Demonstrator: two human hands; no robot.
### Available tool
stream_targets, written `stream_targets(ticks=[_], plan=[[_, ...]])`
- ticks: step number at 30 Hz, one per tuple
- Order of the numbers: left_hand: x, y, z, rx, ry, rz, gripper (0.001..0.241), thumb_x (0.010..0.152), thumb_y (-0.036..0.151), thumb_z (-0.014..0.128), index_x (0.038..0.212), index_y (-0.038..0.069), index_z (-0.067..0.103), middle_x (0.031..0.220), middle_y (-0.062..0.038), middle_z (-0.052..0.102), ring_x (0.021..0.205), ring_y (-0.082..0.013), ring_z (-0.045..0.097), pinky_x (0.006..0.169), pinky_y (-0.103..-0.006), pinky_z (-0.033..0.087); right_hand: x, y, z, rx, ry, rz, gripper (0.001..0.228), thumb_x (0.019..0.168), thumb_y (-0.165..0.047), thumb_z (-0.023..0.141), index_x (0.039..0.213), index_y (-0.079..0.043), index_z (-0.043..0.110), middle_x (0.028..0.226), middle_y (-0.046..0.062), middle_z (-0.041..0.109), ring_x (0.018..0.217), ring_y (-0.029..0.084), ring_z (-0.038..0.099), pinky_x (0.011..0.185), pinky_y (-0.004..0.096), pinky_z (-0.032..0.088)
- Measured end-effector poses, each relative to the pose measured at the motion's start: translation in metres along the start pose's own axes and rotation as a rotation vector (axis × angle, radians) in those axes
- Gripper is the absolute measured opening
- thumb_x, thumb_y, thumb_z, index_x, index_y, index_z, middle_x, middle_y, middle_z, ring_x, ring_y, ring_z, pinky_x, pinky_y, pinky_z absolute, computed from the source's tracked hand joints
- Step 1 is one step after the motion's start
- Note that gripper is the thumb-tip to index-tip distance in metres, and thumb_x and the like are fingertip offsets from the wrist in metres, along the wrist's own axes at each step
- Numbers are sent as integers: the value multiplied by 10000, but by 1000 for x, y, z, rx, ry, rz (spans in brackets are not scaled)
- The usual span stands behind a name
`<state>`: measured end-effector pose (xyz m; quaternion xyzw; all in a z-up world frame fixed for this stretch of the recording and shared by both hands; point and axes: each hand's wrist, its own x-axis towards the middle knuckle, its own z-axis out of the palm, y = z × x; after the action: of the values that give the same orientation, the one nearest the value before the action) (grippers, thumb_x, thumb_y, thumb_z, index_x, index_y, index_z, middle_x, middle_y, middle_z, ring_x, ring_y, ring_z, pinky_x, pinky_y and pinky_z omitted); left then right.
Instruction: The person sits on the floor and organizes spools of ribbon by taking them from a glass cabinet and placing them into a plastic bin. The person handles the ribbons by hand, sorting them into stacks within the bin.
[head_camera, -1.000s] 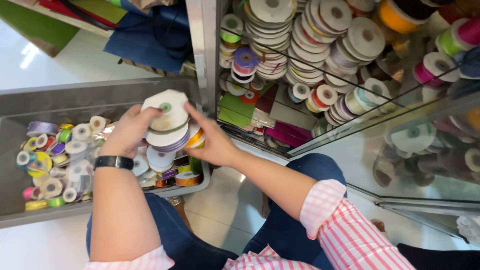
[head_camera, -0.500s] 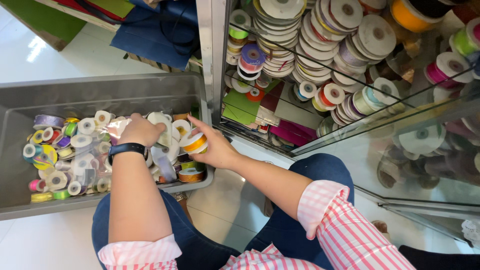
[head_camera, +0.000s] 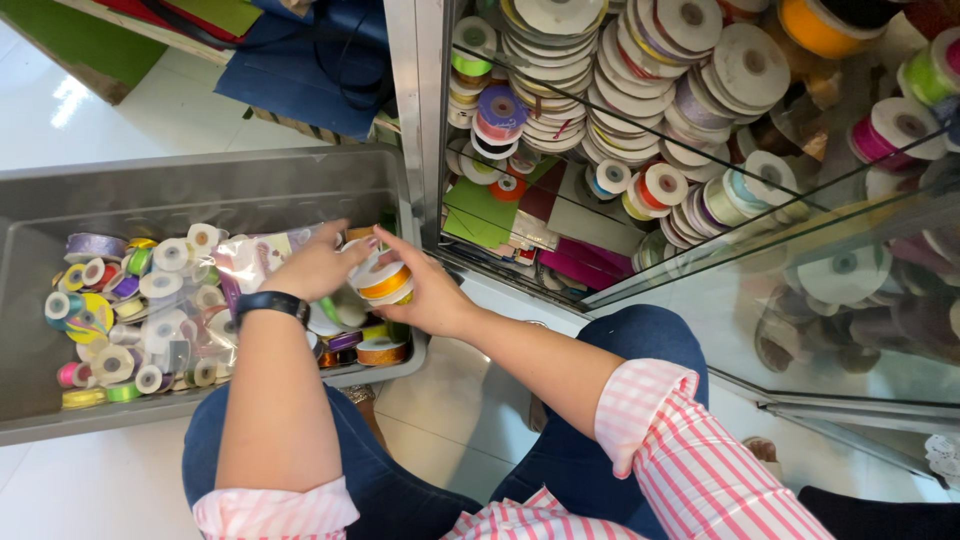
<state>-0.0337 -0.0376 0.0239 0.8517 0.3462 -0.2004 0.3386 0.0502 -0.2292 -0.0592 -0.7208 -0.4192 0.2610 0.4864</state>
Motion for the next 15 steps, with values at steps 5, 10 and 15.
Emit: stream_targets(ticks=[5,10,15], plan=[[3,2,14,27,-142,85,960,944,596,720,1697,59,466,1690,-281,554,1589,-453,499,1332,-569,397,-5,-9,8,89,50,-43,1369,720,-275,1036,1835,-275,242,1568,240,598,1518,478,544,1311,550,417],[61,-48,34,322,-39,-75,943,815,671,855,1541,99,669,1600,-297,630,1518,-407,602,1259,-494,503,-8,-13,21,189,-19,68,1391,739,-361,1003,1841,-277,158,1655,319,504,1521,504,524,1331,560,392],[62,-48,38,196,6,-43,1012,803,748,862,1602,175,621,1611,-282,610,1538,-411,583,1278,-507,476,2,15,28,246,-118,83,1394,776,-428,978,1849,-190,121,1812,356,211,1675,486,243,1398,548,190]])
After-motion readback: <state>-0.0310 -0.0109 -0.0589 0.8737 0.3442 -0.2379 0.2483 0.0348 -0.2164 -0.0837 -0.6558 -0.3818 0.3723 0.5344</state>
